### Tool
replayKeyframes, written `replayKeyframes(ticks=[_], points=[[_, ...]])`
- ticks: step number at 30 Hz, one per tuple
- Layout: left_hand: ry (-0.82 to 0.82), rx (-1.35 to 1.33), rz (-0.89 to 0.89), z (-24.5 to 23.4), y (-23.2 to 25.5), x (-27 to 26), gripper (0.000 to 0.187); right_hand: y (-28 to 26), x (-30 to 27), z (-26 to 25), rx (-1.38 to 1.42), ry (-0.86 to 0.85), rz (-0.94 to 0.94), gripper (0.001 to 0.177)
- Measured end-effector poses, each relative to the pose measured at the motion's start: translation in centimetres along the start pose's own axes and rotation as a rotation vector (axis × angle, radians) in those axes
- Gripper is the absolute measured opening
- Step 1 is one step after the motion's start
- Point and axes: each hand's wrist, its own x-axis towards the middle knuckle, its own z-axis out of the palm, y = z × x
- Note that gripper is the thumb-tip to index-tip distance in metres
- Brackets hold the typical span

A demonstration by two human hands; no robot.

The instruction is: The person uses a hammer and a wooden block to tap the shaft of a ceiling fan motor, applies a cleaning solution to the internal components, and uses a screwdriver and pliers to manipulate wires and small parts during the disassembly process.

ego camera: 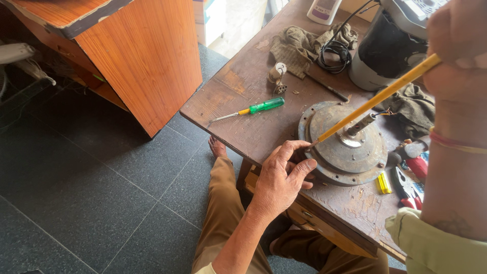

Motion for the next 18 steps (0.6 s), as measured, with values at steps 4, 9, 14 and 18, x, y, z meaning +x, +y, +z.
replayKeyframes(ticks=[4,9,14,18], points=[[-0.002,-0.021,-0.006,0.0,0.0,0.0,0.038,2.5,-1.4,-4.6,0.059,-0.025,-0.057,0.037],[0.003,-0.012,0.011,0.0,-0.1,0.0,0.038,3.7,-3.1,-7.4,0.090,0.105,0.020,0.038],[0.010,-0.036,0.022,0.1,-0.3,0.0,0.038,2.4,-2.0,-4.5,0.065,0.076,0.016,0.040],[0.010,-0.024,-0.006,0.2,-0.3,0.1,0.038,0.3,-0.8,-0.3,0.034,0.101,-0.011,0.039]])
